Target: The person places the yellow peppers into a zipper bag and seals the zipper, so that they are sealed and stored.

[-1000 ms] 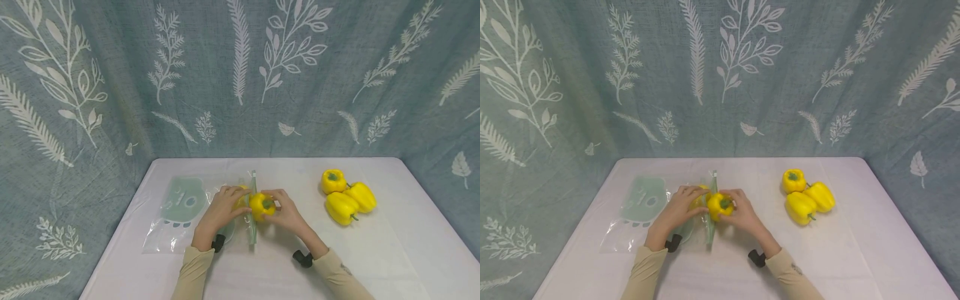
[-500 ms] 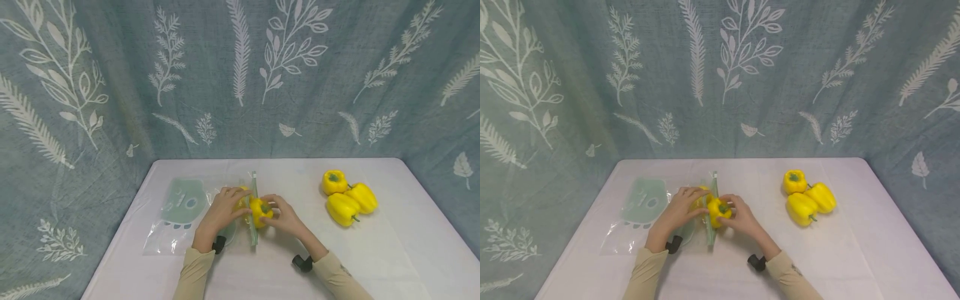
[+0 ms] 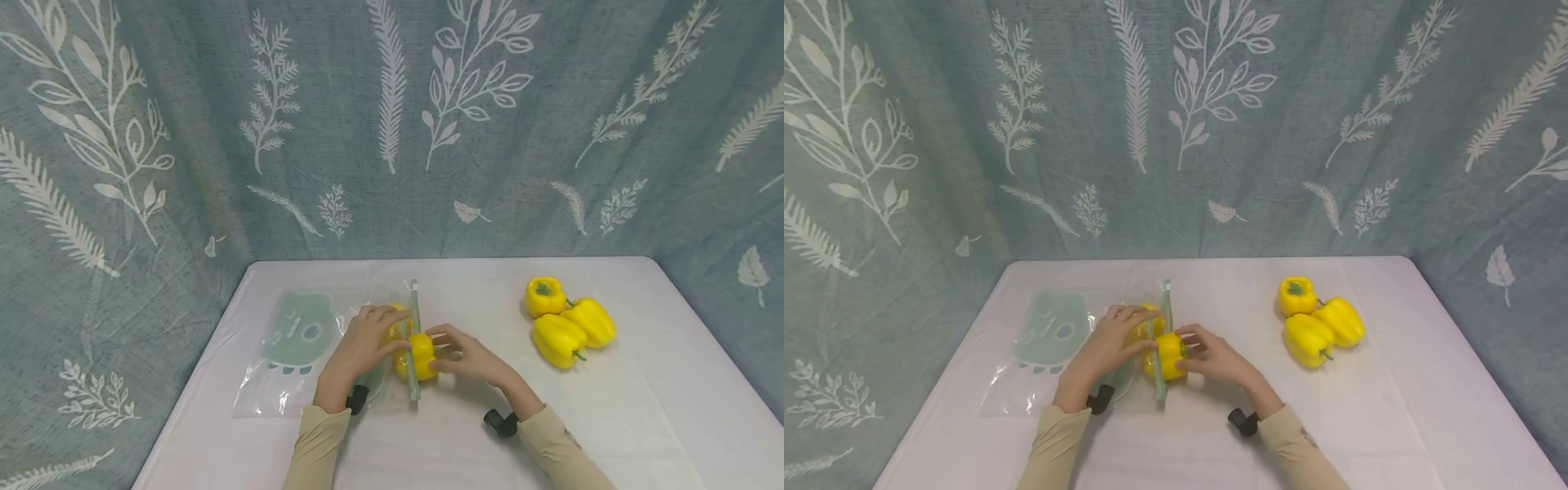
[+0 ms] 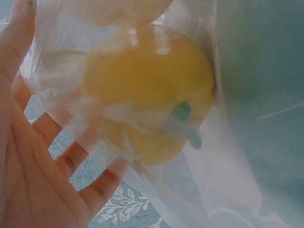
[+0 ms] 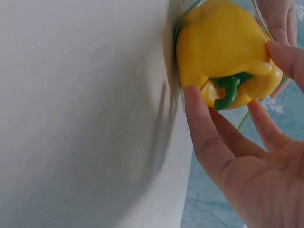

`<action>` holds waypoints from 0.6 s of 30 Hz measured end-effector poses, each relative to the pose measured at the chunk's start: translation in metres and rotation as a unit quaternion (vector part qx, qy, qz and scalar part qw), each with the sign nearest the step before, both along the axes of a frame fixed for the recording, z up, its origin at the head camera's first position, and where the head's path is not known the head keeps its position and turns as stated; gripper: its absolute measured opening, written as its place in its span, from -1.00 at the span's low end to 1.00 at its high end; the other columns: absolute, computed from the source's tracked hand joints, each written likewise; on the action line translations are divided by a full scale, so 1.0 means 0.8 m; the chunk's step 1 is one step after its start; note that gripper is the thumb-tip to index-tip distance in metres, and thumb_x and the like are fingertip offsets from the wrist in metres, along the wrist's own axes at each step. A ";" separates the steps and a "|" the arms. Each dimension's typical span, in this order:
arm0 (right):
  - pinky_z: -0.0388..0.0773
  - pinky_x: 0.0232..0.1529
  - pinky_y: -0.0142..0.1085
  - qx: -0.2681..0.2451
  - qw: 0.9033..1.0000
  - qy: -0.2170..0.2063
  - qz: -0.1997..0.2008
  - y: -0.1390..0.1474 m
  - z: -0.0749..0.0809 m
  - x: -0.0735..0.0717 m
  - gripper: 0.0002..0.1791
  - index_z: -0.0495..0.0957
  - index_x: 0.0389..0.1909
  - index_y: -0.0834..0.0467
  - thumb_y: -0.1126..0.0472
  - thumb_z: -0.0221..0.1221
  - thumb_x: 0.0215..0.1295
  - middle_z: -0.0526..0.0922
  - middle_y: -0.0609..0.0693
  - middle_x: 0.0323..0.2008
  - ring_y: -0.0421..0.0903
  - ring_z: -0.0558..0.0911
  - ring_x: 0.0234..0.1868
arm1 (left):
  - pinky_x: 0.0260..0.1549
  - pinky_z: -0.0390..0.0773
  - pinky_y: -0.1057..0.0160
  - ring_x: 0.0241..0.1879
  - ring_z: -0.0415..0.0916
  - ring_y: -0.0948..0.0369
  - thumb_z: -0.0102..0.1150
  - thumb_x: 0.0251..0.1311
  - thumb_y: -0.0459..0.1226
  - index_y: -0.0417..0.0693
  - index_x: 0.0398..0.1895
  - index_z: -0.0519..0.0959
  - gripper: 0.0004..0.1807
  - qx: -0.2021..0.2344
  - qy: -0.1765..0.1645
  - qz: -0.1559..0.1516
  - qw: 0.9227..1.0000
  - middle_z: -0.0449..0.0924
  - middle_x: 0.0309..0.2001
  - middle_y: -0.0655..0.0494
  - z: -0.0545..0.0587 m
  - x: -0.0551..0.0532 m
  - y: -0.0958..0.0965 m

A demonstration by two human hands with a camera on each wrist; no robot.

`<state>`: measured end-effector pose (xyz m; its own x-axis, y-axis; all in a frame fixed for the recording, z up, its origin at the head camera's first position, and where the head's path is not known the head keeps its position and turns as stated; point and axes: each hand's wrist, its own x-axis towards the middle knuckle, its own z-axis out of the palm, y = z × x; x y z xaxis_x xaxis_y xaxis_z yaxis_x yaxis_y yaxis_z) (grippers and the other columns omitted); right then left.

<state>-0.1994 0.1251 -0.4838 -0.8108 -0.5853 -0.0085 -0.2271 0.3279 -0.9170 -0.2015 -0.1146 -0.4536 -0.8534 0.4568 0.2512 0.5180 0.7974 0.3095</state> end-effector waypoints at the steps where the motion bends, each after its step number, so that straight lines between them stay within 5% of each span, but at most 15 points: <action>1: 0.41 0.10 0.04 0.002 1.000 -0.004 0.006 0.001 -0.001 0.000 -0.41 0.26 0.25 0.03 0.16 0.21 0.20 0.38 0.16 0.23 0.17 0.43 0.17 | 0.00 0.36 -0.11 0.14 0.26 -0.03 0.06 0.11 0.18 0.23 0.24 0.38 -0.39 0.001 -0.001 0.000 1.000 0.42 0.16 0.06 0.000 0.000 0.000; 9: 0.43 0.11 -0.04 0.008 0.998 -0.004 0.062 0.006 -0.007 -0.005 -0.39 0.21 0.30 0.00 0.19 0.17 0.24 0.31 0.15 0.27 0.09 0.47 0.13 | 0.04 0.34 -0.12 0.16 0.25 -0.01 0.06 0.12 0.17 0.21 0.25 0.38 -0.38 0.006 -0.013 0.005 1.000 0.40 0.18 0.06 0.001 0.001 0.000; 18: 0.50 0.05 -0.19 -0.007 0.999 0.017 0.047 -0.002 -0.018 -0.004 -0.42 0.29 0.26 0.01 0.16 0.21 0.22 0.40 0.10 0.19 0.07 0.53 0.07 | 0.03 0.35 -0.11 0.15 0.25 -0.02 0.07 0.12 0.16 0.21 0.23 0.39 -0.39 0.010 -0.007 0.003 1.000 0.41 0.16 0.06 0.003 0.002 0.001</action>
